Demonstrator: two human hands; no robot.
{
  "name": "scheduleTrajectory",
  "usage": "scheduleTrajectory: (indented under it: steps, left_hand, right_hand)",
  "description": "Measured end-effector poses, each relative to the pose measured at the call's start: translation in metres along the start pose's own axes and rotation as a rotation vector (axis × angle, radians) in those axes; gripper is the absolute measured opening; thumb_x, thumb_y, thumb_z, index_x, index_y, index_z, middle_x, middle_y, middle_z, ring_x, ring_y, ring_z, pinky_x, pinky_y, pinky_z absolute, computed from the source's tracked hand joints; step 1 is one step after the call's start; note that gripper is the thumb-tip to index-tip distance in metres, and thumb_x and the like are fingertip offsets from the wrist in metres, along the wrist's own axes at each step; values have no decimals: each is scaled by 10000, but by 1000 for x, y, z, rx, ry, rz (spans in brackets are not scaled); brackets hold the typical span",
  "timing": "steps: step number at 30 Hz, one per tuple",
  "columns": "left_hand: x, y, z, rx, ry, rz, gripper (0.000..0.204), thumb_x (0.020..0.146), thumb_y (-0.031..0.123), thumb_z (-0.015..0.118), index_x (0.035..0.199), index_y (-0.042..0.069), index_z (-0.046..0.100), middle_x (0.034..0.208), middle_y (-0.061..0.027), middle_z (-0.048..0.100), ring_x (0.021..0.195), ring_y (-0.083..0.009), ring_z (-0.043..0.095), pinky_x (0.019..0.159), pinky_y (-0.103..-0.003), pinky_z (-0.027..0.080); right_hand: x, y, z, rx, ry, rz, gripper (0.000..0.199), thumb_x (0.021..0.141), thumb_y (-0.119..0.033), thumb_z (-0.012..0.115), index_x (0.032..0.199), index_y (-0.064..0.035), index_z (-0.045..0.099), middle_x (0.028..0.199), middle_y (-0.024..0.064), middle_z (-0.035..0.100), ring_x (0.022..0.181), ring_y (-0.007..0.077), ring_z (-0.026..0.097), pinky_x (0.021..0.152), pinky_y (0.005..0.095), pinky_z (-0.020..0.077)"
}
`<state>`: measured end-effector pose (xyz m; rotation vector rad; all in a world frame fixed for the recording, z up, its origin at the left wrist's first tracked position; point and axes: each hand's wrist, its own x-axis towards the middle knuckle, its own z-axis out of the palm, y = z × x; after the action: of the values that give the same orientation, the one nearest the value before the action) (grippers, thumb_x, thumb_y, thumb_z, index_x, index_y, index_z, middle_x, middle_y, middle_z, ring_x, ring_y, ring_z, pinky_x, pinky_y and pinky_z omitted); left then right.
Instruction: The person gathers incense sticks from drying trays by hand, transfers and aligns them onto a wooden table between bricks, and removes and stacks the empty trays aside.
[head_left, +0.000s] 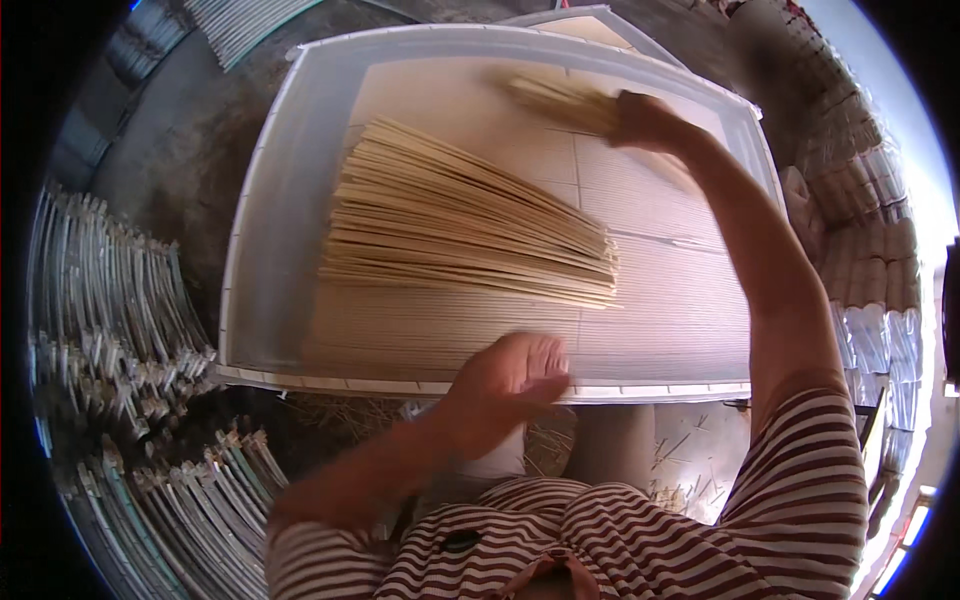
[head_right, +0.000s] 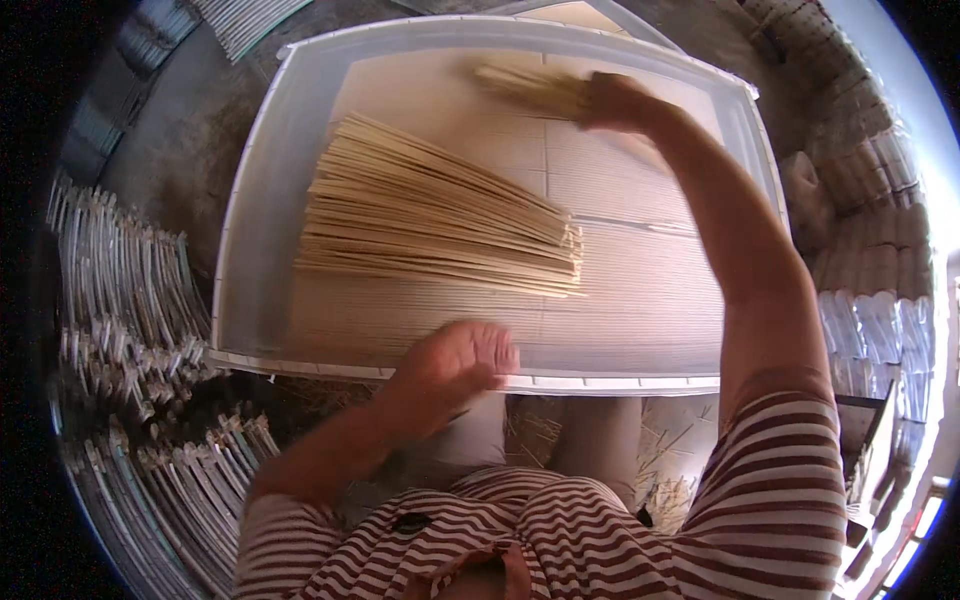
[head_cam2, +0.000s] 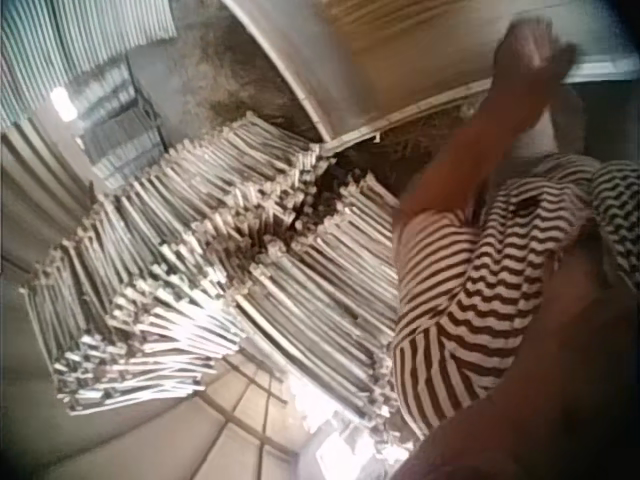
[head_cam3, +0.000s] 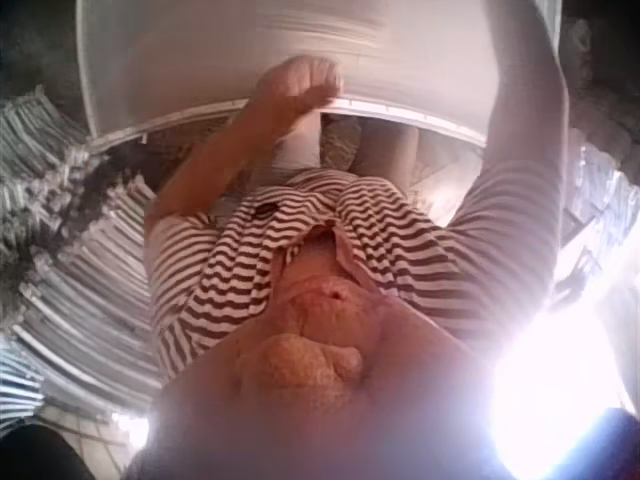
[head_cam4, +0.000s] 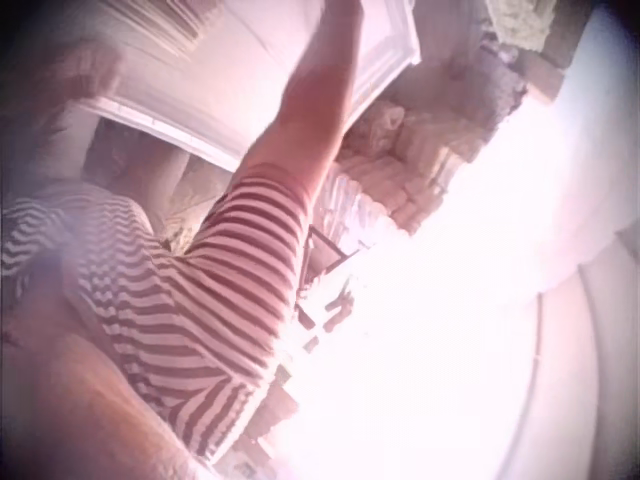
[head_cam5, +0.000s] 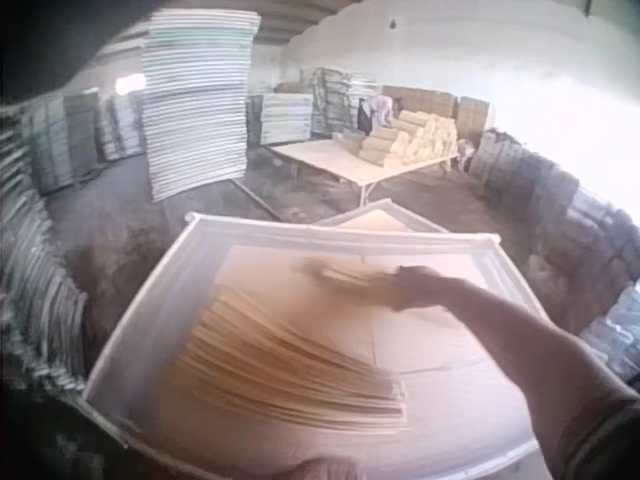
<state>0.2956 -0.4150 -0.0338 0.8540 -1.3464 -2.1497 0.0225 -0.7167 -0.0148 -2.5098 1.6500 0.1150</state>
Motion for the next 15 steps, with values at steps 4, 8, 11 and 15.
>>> scheduleTrajectory:
  steps: [4,8,11,15]
  left_hand:
    - [-24,-13,-9,-1079,543,101,760,954,488,473,1388,-101,266,1402,-261,365,1333,-318,364,1125,-440,301]
    - [20,-1,-46,-1088,779,377,794,942,494,494,1427,-65,207,1457,-238,285,1371,-317,300,1140,-439,277]
    - [38,7,-56,-926,865,534,750,945,457,517,1433,-32,225,1444,-199,332,1342,-309,345,1123,-417,311]
    - [50,49,-31,-820,892,647,604,928,313,603,1369,-20,359,1308,-145,469,1177,-228,484,1007,-368,409]
  right_hand:
    - [44,-112,7,15,-185,-378,708,654,-491,766,1092,33,578,963,200,645,919,326,614,831,418,475]
    - [22,-175,4,486,-508,-214,753,606,-525,788,1101,21,636,1053,164,655,984,266,613,880,356,466]
    - [-14,-213,-6,682,-636,-213,774,599,-497,805,1160,4,620,1064,163,654,1000,267,609,873,359,473]
    - [-58,-199,-39,747,-390,-210,815,609,-346,852,1233,58,518,1116,177,625,1050,270,586,935,349,455]
